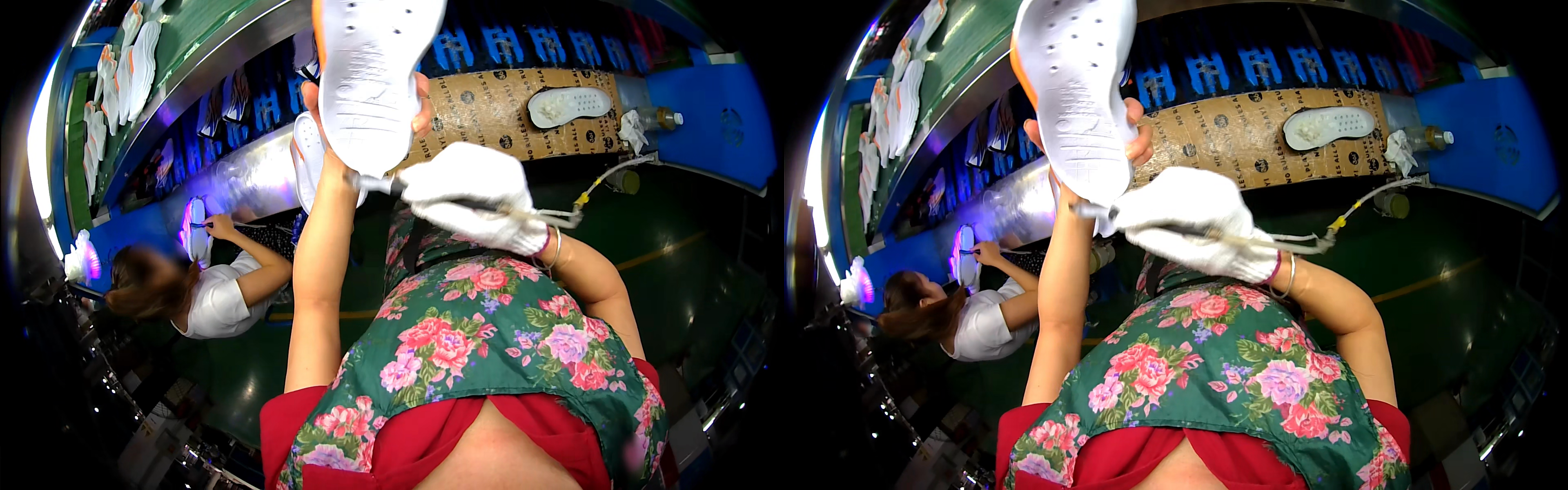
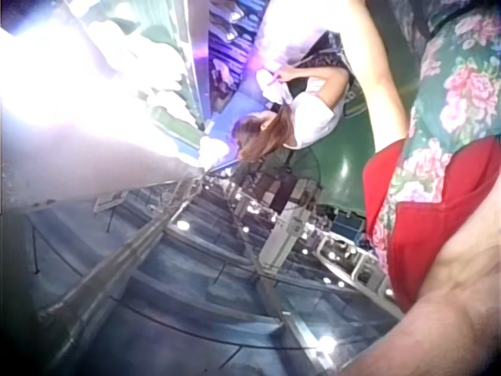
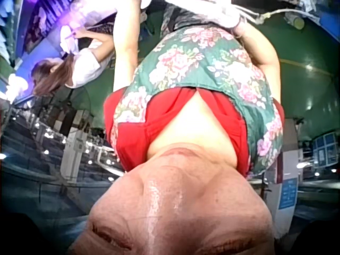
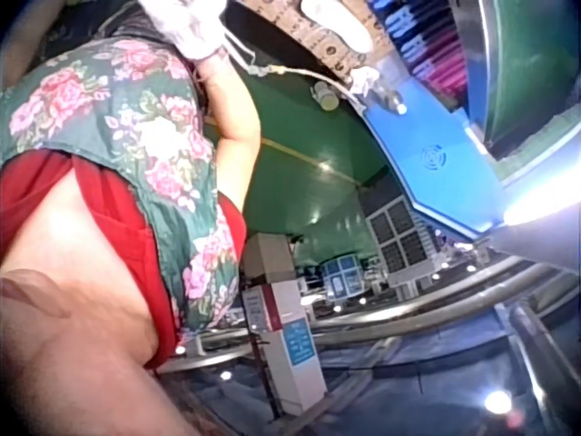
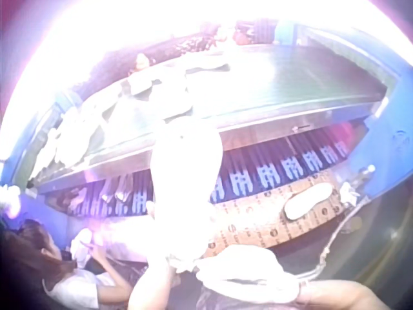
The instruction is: The person uses a brush to apply a liquid substance to the underside of white shoe soles, reaching for new soles from a conveyor and placing finished ones back.
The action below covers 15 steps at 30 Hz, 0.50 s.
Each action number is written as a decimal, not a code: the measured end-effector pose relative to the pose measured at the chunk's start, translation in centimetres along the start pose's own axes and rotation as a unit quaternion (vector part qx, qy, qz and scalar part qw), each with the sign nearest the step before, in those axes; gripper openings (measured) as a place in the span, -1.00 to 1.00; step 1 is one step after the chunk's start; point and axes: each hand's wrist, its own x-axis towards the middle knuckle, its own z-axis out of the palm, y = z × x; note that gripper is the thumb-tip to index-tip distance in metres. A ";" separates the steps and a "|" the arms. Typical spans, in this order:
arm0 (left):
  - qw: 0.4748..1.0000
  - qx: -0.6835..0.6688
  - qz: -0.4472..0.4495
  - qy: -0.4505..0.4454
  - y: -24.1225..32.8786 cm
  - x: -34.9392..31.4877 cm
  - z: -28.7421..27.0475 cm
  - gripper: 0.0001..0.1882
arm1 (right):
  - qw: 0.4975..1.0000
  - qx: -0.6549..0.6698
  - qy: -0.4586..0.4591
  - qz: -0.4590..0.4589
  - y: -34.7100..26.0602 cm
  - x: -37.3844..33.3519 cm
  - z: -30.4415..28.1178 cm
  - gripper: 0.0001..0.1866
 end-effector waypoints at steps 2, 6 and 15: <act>0.999 -0.001 -0.030 -0.009 0.2 0.2 -0.4 0.17 | 0.996 -0.082 0.031 -0.012 0.6 0.2 -0.5 -0.76; 0.998 -0.006 -0.065 0.015 0.9 1.0 0.5 0.07 | 0.958 -0.242 -0.022 -0.152 1.7 -1.9 1.3 -0.64; 0.993 0.056 -0.092 0.054 1.1 1.1 1.0 0.10 | 0.996 -0.080 0.028 -0.012 -0.2 -0.3 0.2 -0.75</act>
